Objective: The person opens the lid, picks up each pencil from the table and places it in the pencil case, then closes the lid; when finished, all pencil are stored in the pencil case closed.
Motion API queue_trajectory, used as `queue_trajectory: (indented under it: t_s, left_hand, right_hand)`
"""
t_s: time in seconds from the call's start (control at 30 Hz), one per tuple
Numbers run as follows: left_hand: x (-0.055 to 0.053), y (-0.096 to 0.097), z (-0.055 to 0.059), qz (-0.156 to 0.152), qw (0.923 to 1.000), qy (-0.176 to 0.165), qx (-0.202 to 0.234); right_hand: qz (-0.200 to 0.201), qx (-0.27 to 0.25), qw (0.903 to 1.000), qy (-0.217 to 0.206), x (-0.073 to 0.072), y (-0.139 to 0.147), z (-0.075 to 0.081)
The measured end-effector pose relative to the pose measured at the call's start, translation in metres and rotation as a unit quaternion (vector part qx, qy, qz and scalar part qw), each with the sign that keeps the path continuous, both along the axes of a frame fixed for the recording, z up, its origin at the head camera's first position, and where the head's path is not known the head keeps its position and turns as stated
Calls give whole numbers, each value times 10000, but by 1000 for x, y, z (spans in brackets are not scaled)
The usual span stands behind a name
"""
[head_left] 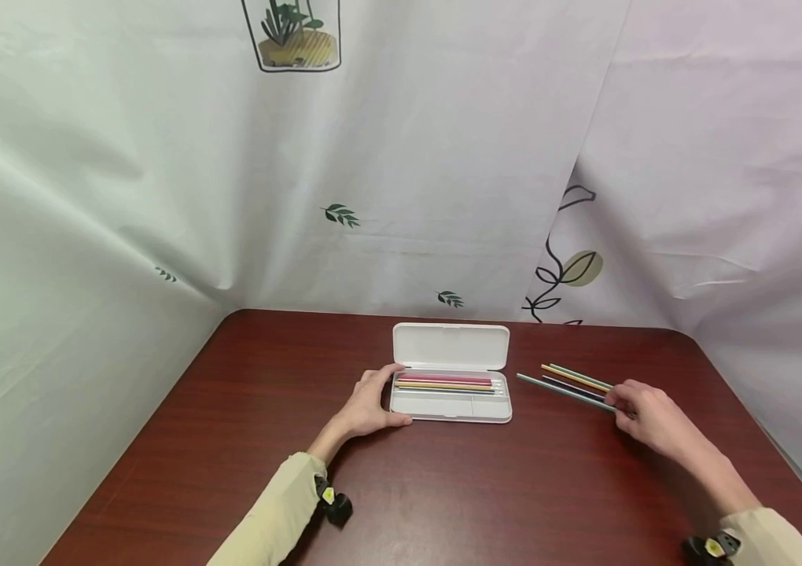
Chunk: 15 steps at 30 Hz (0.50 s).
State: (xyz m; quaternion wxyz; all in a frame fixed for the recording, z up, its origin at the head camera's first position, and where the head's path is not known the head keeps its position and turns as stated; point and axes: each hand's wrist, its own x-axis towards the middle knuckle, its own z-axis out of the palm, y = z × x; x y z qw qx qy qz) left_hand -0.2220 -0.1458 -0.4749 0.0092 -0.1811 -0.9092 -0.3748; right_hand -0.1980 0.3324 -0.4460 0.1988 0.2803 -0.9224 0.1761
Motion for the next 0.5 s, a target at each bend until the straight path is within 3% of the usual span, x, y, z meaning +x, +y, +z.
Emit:
queue_trajectory:
  t_s: [0.5]
  left_hand:
    - [-1,0,-2,33,10000,-7,-84]
  right_hand:
    - [427,-40,9990,-154,-10,-39,10]
